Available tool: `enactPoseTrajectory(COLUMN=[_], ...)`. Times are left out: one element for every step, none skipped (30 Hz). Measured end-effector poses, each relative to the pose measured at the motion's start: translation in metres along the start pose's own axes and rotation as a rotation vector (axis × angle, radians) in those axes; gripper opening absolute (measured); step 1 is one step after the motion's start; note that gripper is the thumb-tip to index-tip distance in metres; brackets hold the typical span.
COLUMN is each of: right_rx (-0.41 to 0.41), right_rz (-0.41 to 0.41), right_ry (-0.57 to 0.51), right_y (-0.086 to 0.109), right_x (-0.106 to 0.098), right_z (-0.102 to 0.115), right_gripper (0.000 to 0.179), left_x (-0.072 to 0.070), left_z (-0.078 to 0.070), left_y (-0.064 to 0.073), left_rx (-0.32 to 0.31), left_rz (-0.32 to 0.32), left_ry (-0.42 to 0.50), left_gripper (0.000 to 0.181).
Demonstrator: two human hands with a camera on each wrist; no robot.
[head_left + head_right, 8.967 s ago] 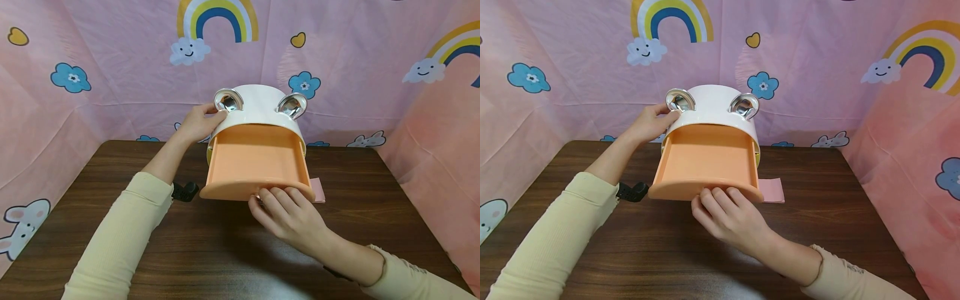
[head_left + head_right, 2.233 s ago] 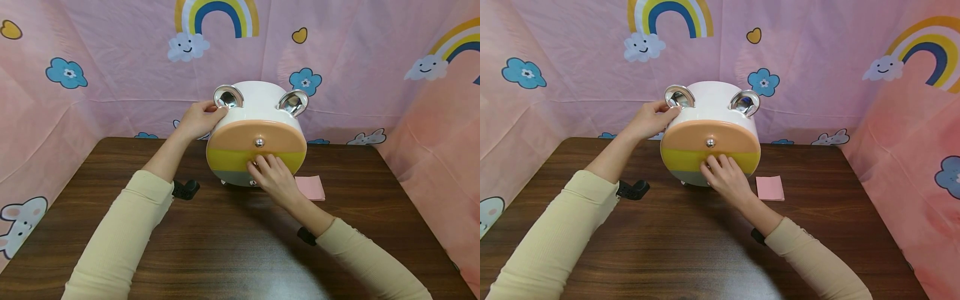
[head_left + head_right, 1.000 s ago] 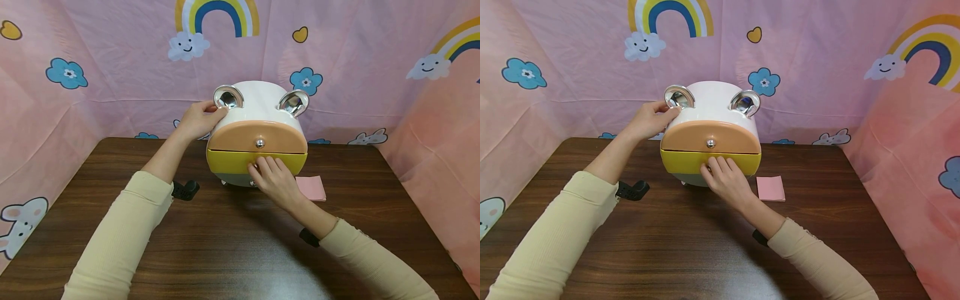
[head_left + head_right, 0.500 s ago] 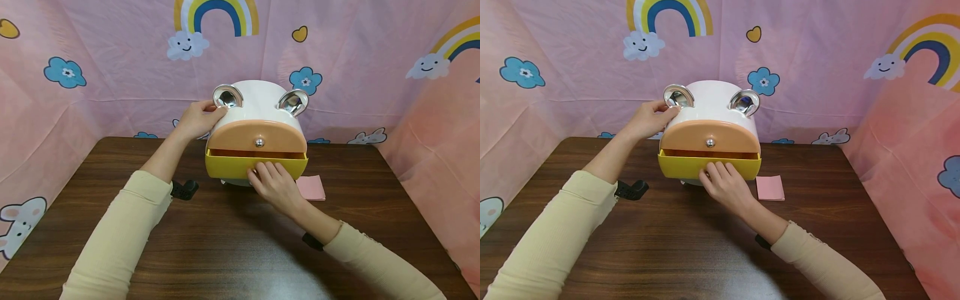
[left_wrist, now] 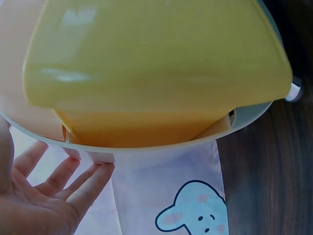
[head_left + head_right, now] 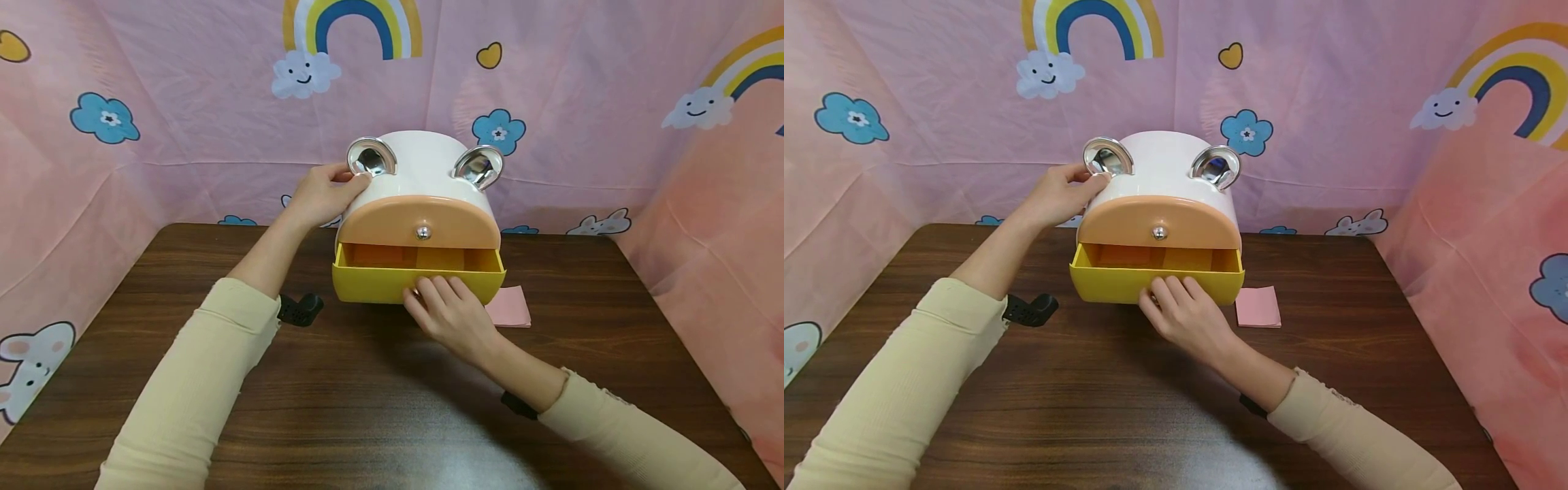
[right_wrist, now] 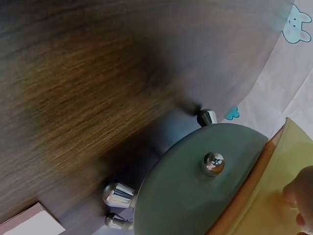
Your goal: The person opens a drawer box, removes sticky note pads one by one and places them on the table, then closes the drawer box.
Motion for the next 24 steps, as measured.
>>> enactPoseTrajectory(right_rx=[-0.003, -0.007, -0.01, -0.013, -0.016, -0.019, -0.022, -0.025, -0.027, -0.03, -0.033, -0.036, -0.039, -0.042, -0.046, -0.05, -0.053, -0.055, -0.058, -0.061, -0.064, -0.066, -0.069, -0.07], right_rz=[-0.001, 0.0, -0.001, -0.004, -0.007, -0.01, -0.012, -0.015, -0.018, -0.018, -0.019, -0.019, -0.018, -0.017, -0.016, -0.014, -0.013, -0.012, -0.014, -0.017, -0.022, -0.028, -0.035, -0.042], right_ry=[-0.003, -0.006, -0.006, -0.007, -0.007, -0.006, -0.007, -0.006, -0.007, -0.008, -0.007, -0.007, -0.009, -0.006, -0.003, -0.002, 0.0, -0.001, 0.0, 0.001, 0.001, 0.002, 0.005, 0.007], right_y=[0.0, 0.001, 0.001, 0.002, 0.002, 0.002, 0.003, 0.003, 0.003, 0.004, 0.004, 0.004, 0.005, 0.005, 0.006, 0.006, 0.006, 0.007, 0.007, 0.007, 0.006, 0.006, 0.005, 0.004], right_x=[-0.001, -0.002, -0.003, -0.004, -0.005, -0.005, -0.006, -0.007, -0.009, -0.01, -0.011, -0.012, -0.013, -0.015, -0.016, -0.017, -0.018, -0.019, -0.02, -0.022, -0.024, -0.026, -0.028, -0.03], right_z=[0.0, 0.001, 0.001, 0.002, 0.002, 0.003, 0.004, 0.004, 0.005, 0.005, 0.006, 0.007, 0.007, 0.008, 0.008, 0.009, 0.009, 0.01, 0.01, 0.01, 0.01, 0.01, 0.01, 0.01], right_gripper=[0.015, 0.016, 0.017, 0.017, 0.018, 0.019, 0.019, 0.019, 0.019, 0.019, 0.019, 0.019, 0.019, 0.018, 0.018, 0.018, 0.018, 0.017, 0.017, 0.017, 0.018, 0.018, 0.019, 0.019], left_x=[0.0, 0.0, 0.0, 0.0, 0.0, 0.0, 0.0, 0.0, 0.0, 0.0, 0.0, 0.0, 0.0, 0.0, 0.0, 0.0, 0.0, 0.0, 0.0, 0.0, 0.0, 0.0, 0.0, 0.0], left_z=[0.0, -0.001, -0.001, -0.001, -0.001, -0.001, -0.001, -0.001, -0.001, -0.001, -0.001, -0.001, -0.001, -0.001, -0.001, -0.001, -0.001, -0.001, -0.001, -0.001, -0.001, -0.001, -0.001, -0.001], left_y=[0.0, 0.0, 0.0, 0.0, 0.001, 0.001, 0.001, 0.001, 0.001, 0.001, 0.0, 0.0, 0.0, 0.0, 0.0, 0.0, 0.0, 0.0, 0.0, 0.0, 0.0, 0.0, -0.001, -0.001], left_rx=[0.002, 0.003, 0.003, 0.005, 0.006, 0.005, 0.004, 0.003, 0.004, 0.006, 0.005, 0.006, 0.006, 0.008, 0.009, 0.012, 0.012, 0.014, 0.014, 0.015, 0.015, 0.014, 0.012, 0.011], left_rz=[-0.001, -0.001, -0.002, -0.002, -0.002, -0.001, 0.001, 0.002, 0.004, 0.006, 0.007, 0.009, 0.011, 0.012, 0.012, 0.015, 0.016, 0.017, 0.019, 0.02, 0.022, 0.024, 0.024, 0.025], left_ry=[0.002, 0.0, 0.0, 0.002, 0.004, 0.005, 0.004, 0.003, 0.005, 0.006, 0.006, 0.006, 0.004, 0.005, 0.006, 0.008, 0.01, 0.011, 0.013, 0.018, 0.021, 0.024, 0.026, 0.028], left_gripper=[0.055, 0.054, 0.053, 0.053, 0.053, 0.053, 0.053, 0.054, 0.054, 0.054, 0.055, 0.055, 0.055, 0.055, 0.055, 0.055, 0.055, 0.055, 0.054, 0.054, 0.053, 0.053, 0.052, 0.052])
Point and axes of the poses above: each hand's wrist, its own y-axis away from the middle knuckle, its own x-axis out of the palm, z = x × y, the point moved 4 cm from there along -y, towards the middle knuckle, and after that the axes turned 10 degrees about -x, right-handed, at the moved point
